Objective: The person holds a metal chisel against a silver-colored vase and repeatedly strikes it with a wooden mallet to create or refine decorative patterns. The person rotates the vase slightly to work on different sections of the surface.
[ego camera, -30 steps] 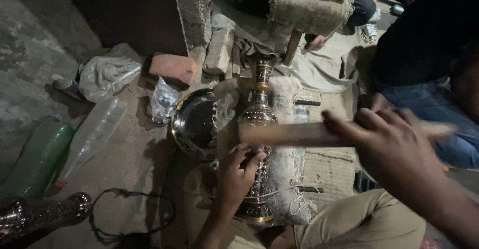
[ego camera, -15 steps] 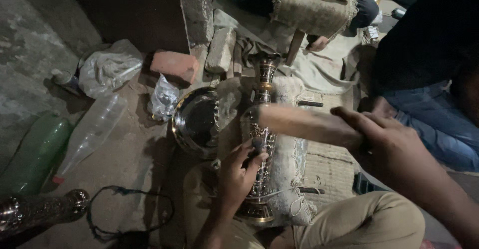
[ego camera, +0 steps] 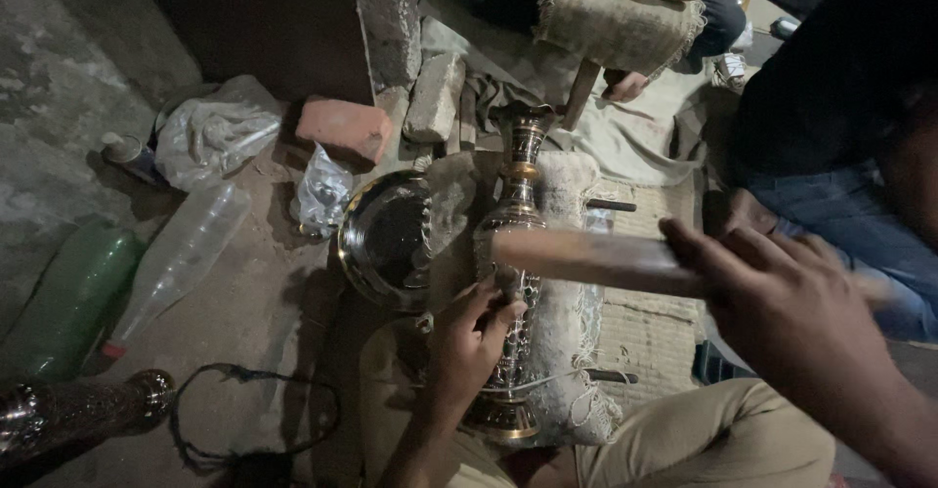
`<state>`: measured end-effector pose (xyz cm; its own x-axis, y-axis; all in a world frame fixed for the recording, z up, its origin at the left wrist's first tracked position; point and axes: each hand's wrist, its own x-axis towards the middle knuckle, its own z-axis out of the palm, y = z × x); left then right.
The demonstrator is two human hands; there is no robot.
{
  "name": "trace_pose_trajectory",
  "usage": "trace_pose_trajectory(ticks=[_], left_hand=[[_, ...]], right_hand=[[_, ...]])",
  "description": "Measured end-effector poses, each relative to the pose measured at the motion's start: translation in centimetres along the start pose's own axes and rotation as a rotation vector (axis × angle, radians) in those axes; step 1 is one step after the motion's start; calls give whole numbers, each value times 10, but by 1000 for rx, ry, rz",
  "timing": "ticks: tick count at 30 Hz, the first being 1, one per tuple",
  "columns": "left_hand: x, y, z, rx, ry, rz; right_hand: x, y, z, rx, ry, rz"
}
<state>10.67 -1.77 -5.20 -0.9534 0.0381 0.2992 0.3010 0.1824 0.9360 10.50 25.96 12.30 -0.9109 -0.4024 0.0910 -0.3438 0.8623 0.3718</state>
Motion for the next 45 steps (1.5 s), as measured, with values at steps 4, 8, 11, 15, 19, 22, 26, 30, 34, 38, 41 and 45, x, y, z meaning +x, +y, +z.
trace_pose_trajectory(ticks=[4, 8, 11, 15, 19, 22, 26, 30, 34, 38, 41, 45], left_hand=[[-1, -2, -1, -4, -2, 23], [-4, -6, 1, 101, -21, -92], [-3, -6, 6, -220, 147, 171], [-4, -3, 2, -60, 169, 46], [-3, 1, -1, 6, 157, 72], [-5, 0, 2, -9, 150, -25], [-8, -7, 6, -125, 128, -25], [-13, -11, 8, -5, 145, -48], [-12, -7, 9, -114, 197, 126], [-11, 0, 5, 78, 188, 149], [-10, 2, 6, -19, 160, 56], [-9, -3, 6, 22, 149, 25]], right_hand=[[0, 2, 3, 18, -107, 69], [0, 1, -1, -37, -304, 145], [4, -1, -5, -297, -311, 92], [16, -1, -7, -391, -188, -4], [31, 3, -6, 55, -221, 98], [35, 1, -12, 354, 49, 31], [40, -8, -27, 207, -148, 67], [37, -12, -40, -159, -87, -131], [33, -10, -43, 395, -144, 120], [30, -5, -45, -85, -98, -58], [29, -4, -46, 124, -68, 18], [19, -2, -45, -400, -249, -2]])
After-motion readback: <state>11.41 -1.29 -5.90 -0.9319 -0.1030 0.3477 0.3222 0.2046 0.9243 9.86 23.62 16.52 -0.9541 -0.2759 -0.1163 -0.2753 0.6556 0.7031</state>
